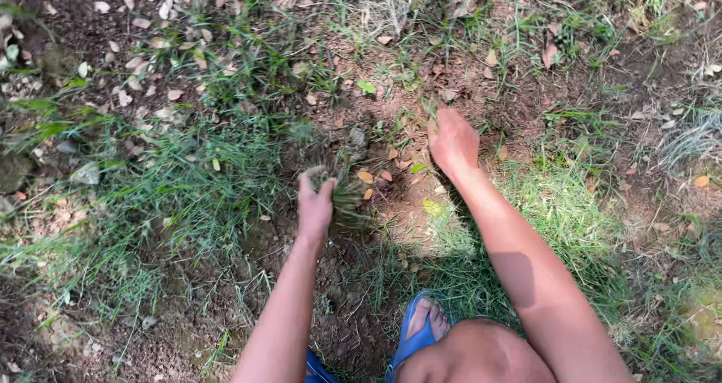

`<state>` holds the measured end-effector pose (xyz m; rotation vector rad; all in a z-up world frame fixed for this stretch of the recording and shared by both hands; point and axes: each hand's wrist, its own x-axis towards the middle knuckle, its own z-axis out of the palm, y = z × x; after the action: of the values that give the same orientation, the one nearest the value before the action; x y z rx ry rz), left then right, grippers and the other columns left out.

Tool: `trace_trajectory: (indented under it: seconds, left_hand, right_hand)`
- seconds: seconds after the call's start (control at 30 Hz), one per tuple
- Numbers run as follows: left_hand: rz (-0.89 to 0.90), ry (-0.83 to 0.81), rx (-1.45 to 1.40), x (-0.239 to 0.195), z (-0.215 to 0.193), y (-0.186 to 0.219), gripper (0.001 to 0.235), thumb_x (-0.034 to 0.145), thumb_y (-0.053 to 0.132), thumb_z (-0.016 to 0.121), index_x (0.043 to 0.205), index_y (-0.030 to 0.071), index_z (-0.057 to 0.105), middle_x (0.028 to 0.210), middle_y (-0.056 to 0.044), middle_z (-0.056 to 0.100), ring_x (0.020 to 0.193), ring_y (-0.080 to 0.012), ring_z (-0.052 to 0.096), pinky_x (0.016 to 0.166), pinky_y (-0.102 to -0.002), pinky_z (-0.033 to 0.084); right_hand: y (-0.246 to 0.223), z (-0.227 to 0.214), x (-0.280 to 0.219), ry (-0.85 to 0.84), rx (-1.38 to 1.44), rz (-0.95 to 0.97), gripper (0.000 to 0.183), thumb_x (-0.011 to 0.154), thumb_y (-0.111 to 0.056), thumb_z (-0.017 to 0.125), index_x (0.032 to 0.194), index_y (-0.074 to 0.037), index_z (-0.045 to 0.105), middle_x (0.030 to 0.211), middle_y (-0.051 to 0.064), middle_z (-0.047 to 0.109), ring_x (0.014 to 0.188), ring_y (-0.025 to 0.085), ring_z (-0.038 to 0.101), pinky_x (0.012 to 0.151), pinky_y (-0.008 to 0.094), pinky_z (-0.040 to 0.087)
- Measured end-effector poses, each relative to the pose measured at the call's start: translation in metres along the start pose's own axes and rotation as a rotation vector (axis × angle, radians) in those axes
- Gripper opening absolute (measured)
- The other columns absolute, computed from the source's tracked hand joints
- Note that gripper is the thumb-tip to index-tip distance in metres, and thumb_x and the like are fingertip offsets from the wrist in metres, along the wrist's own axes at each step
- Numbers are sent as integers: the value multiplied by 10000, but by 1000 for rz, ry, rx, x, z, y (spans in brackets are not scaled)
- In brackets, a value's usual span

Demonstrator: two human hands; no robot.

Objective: The person pulls grass and weeds from a patch of dirt by hand.

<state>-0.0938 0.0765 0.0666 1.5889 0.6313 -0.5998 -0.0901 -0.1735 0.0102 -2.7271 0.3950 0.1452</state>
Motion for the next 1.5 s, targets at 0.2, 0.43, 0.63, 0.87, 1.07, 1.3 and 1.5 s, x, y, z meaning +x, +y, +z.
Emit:
trace_trajectory:
  seconds: [0.2,0.43,0.63,0.87,1.07,1.3,1.5]
  left_hand:
    - [-144,-193,-13,4,-23,-56,269,917,295,603,878,39,679,838,-107,672,827,-204,637,756,-368,518]
    - [-247,-293,-295,17,-41,-112,221,770,254,749,799,46,682,660,-132,658,570,-202,664,488,-318,558]
    - [142,-303,533,28,-72,-76,279,785,524,669,957,305,670,859,-1,698,922,-243,651,732,-387,511]
    - [812,-45,1535,74,-150,-18,551,857,-21,421,1384,135,395,1462,-55,393,1305,-214,408,874,-356,513]
    - [1234,253,1682,120,-167,-62,204,843,91,444,1018,102,549,867,-64,547,823,-219,571,619,-324,491]
    - [579,474,1552,128,-122,-73,250,845,65,396,1030,-2,550,684,-212,638,591,-328,664,479,-370,516]
    - [352,214,1200,118,-132,-63,304,826,194,503,1080,99,639,795,-116,695,798,-308,691,699,-467,544]
  right_hand:
    - [-24,-8,-7,3,497,193,122,940,-95,521,1041,-26,519,991,179,560,982,386,560,852,536,440]
    - [-24,47,-7,-154,-276,-52,352,945,-397,511,977,-54,578,825,184,634,800,391,664,677,549,542]
    - [-42,36,-1,-129,327,36,397,999,-253,453,1059,99,626,1049,319,611,1068,458,554,966,511,406]
    - [-113,-41,-12,-188,488,303,349,914,-248,516,1196,-44,538,1208,212,488,1205,348,455,1032,493,316]
    - [-178,-72,10,-704,-229,-416,273,956,-324,501,877,-113,654,744,77,646,760,236,663,767,381,523]
    - [-164,120,24,8,-427,-1304,121,889,-162,443,978,-167,524,889,-17,527,700,168,578,433,274,488]
    - [-164,78,65,-124,-703,-985,296,842,-254,520,1079,-77,526,1022,91,549,670,257,614,414,412,521]
